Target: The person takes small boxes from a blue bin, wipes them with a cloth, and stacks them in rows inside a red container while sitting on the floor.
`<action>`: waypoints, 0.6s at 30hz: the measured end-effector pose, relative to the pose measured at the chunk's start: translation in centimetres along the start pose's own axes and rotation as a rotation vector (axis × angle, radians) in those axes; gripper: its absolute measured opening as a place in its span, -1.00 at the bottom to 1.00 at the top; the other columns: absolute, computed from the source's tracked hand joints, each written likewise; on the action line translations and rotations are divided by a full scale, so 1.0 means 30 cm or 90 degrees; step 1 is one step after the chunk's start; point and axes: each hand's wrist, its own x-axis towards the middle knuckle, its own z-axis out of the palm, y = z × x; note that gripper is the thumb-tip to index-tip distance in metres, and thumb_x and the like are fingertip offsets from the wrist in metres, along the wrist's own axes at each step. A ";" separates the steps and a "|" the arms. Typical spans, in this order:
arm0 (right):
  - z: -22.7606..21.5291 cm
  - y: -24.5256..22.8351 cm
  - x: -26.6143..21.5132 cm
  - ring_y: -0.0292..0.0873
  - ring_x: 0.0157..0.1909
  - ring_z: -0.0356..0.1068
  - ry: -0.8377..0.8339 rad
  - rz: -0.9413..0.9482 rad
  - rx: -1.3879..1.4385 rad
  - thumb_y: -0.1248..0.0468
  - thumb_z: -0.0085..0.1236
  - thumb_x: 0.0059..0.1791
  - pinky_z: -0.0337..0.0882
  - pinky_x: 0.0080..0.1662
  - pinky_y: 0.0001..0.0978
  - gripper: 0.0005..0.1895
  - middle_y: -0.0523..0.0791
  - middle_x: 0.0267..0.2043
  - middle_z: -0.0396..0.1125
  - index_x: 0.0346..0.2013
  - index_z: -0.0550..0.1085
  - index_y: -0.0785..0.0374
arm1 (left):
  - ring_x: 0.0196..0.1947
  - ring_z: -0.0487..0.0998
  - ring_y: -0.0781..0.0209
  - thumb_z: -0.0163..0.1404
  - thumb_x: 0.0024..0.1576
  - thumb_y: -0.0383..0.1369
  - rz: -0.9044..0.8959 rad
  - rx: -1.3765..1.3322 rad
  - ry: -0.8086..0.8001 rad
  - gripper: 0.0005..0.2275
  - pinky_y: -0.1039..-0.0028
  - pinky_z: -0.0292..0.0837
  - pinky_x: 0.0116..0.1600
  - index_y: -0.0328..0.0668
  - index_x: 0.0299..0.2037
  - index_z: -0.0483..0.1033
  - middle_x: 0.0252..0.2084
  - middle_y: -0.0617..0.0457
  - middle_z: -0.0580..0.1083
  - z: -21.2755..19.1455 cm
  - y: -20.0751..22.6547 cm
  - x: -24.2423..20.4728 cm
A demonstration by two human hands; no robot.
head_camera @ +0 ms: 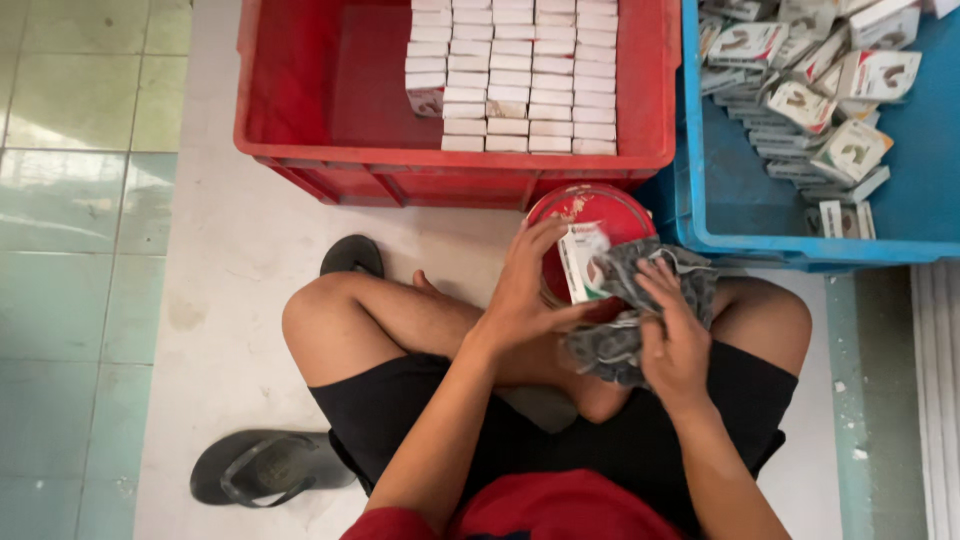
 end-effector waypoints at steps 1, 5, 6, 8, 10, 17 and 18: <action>-0.018 0.003 0.007 0.49 0.68 0.11 0.004 -0.004 0.000 0.43 -0.13 0.30 -0.01 0.63 0.53 -0.54 0.21 0.62 0.28 0.49 0.45 0.43 | 0.64 0.35 -0.28 0.56 -0.06 -0.07 0.005 0.001 0.000 -0.05 -0.26 -0.08 0.77 -0.20 0.52 0.34 0.50 -0.18 0.44 -0.003 0.011 0.007; -0.101 0.002 0.005 0.37 0.60 0.29 0.088 0.179 0.115 0.59 -0.15 0.20 0.22 0.57 0.37 -0.50 0.29 0.52 0.37 0.44 0.46 0.49 | 0.58 0.39 -0.32 0.59 -0.09 -0.21 0.063 -0.068 0.031 -0.06 -0.07 0.24 0.68 -0.28 0.49 0.31 0.49 -0.22 0.40 0.011 0.031 0.019; -0.121 0.000 0.004 0.31 0.60 0.30 0.106 0.202 0.109 0.56 -0.14 0.20 0.24 0.58 0.27 -0.51 0.28 0.50 0.40 0.44 0.46 0.49 | 0.58 0.39 -0.31 0.59 -0.09 -0.22 0.063 -0.074 0.031 -0.07 -0.02 0.26 0.68 -0.31 0.48 0.31 0.48 -0.23 0.39 0.018 0.028 0.024; -0.132 -0.054 0.019 0.35 0.58 0.33 0.097 0.151 0.083 0.58 -0.13 0.19 0.28 0.56 0.27 -0.51 0.32 0.47 0.41 0.41 0.49 0.53 | 0.61 0.36 -0.29 0.59 -0.09 -0.24 0.040 -0.077 0.027 -0.04 0.00 0.26 0.69 -0.32 0.51 0.28 0.51 -0.23 0.37 0.030 0.006 0.007; -0.116 -0.117 0.041 0.38 0.56 0.35 0.089 0.102 0.058 0.61 -0.12 0.17 0.32 0.54 0.28 -0.52 0.36 0.45 0.42 0.38 0.51 0.58 | 0.63 0.33 -0.27 0.59 -0.10 -0.26 0.017 -0.080 0.021 -0.01 0.01 0.25 0.69 -0.32 0.54 0.26 0.54 -0.22 0.35 0.030 -0.007 0.004; -0.003 -0.174 0.161 0.53 0.59 0.18 -0.126 -0.034 -0.065 0.60 -0.05 0.20 0.35 0.42 0.55 -0.39 0.16 0.63 0.27 0.59 0.38 0.33 | 0.61 0.35 -0.40 0.55 -0.11 -0.31 0.007 -0.040 -0.048 0.01 -0.08 0.23 0.70 -0.38 0.58 0.25 0.53 -0.34 0.38 0.019 -0.024 0.019; 0.001 -0.166 0.196 0.52 0.57 0.20 -0.140 -0.035 -0.082 0.59 -0.03 0.21 0.40 0.38 0.54 -0.39 0.17 0.61 0.29 0.59 0.38 0.34 | 0.61 0.37 -0.37 0.55 -0.08 -0.25 -0.009 -0.036 -0.050 -0.01 -0.07 0.24 0.69 -0.36 0.58 0.26 0.52 -0.32 0.39 0.020 -0.027 0.015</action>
